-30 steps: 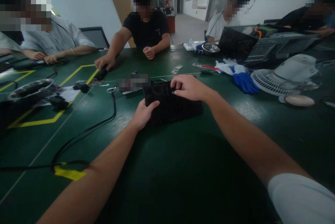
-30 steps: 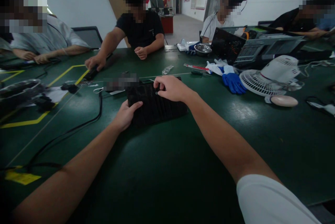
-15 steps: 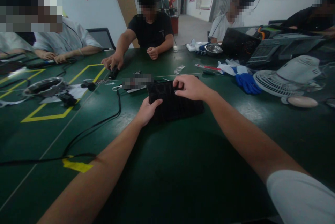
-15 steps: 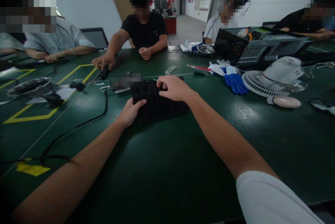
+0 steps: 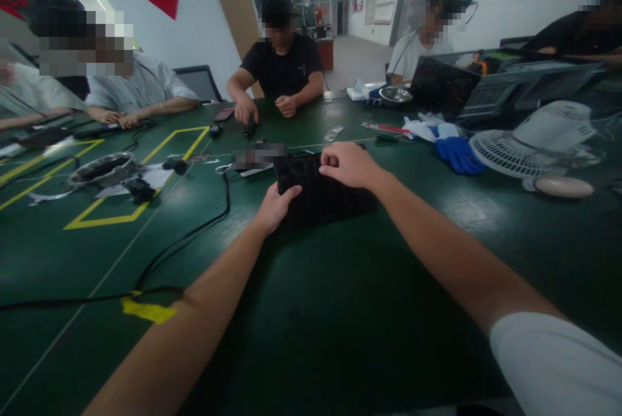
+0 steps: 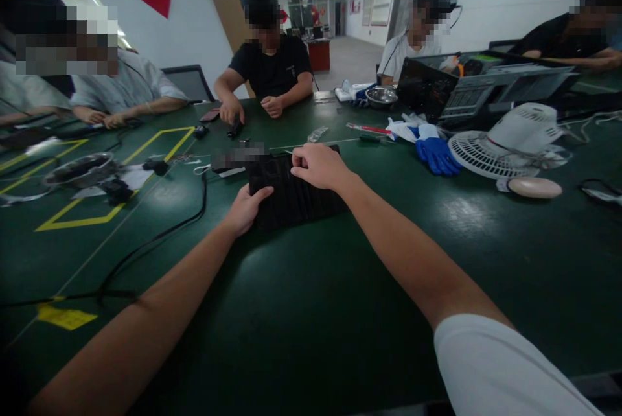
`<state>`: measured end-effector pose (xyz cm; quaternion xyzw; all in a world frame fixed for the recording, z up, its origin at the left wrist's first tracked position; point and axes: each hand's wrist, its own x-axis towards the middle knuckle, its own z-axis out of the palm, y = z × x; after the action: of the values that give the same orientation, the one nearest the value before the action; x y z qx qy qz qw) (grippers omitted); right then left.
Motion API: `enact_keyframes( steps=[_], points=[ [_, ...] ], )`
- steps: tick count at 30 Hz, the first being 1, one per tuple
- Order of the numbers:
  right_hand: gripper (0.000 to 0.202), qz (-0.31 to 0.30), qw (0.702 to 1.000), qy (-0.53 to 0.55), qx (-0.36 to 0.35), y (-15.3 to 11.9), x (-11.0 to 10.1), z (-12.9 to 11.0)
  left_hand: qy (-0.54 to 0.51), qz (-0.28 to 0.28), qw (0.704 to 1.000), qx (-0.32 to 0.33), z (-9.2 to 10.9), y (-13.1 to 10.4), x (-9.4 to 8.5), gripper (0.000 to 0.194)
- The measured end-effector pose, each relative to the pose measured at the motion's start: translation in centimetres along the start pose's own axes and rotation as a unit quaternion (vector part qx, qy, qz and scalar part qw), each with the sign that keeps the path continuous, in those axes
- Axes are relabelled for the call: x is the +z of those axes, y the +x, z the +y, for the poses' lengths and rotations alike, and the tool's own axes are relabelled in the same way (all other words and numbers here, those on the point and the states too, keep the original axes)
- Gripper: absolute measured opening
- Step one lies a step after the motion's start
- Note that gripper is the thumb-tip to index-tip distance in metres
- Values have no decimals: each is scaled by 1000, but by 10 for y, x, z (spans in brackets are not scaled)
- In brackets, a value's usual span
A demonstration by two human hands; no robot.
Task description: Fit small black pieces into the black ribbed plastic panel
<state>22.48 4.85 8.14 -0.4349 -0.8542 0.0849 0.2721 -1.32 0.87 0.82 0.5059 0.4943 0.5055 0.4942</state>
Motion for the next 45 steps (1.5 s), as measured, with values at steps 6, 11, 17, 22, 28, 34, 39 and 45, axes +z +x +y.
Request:
enact_keyframes(
  steps=[6,11,17,22,28,34,39,45],
  points=[
    [8,-14,1000,9,-9,3,-3,1,-4,15,1000,-8,1,1,1,49],
    [5,-25,999,41,-16,6,-5,4,-7,16,1000,-10,2,0,1,49],
    [12,-34,998,54,-18,6,-8,6,-13,13,1000,-10,2,-1,1,48],
    [23,-43,996,76,-6,5,-12,5,-10,12,1000,-10,1,1,1,48],
    [14,-42,996,82,-3,4,-12,5,-10,13,1000,-8,-3,2,0,49],
    [8,-24,998,53,-11,5,-7,6,-15,0,1000,0,-5,3,-1,48],
    [2,-12,999,45,-18,4,-4,7,-12,-4,1000,7,-4,2,-1,46],
    [4,-23,997,66,-12,4,-6,6,-14,-3,1000,8,-3,1,1,46]
  ],
)
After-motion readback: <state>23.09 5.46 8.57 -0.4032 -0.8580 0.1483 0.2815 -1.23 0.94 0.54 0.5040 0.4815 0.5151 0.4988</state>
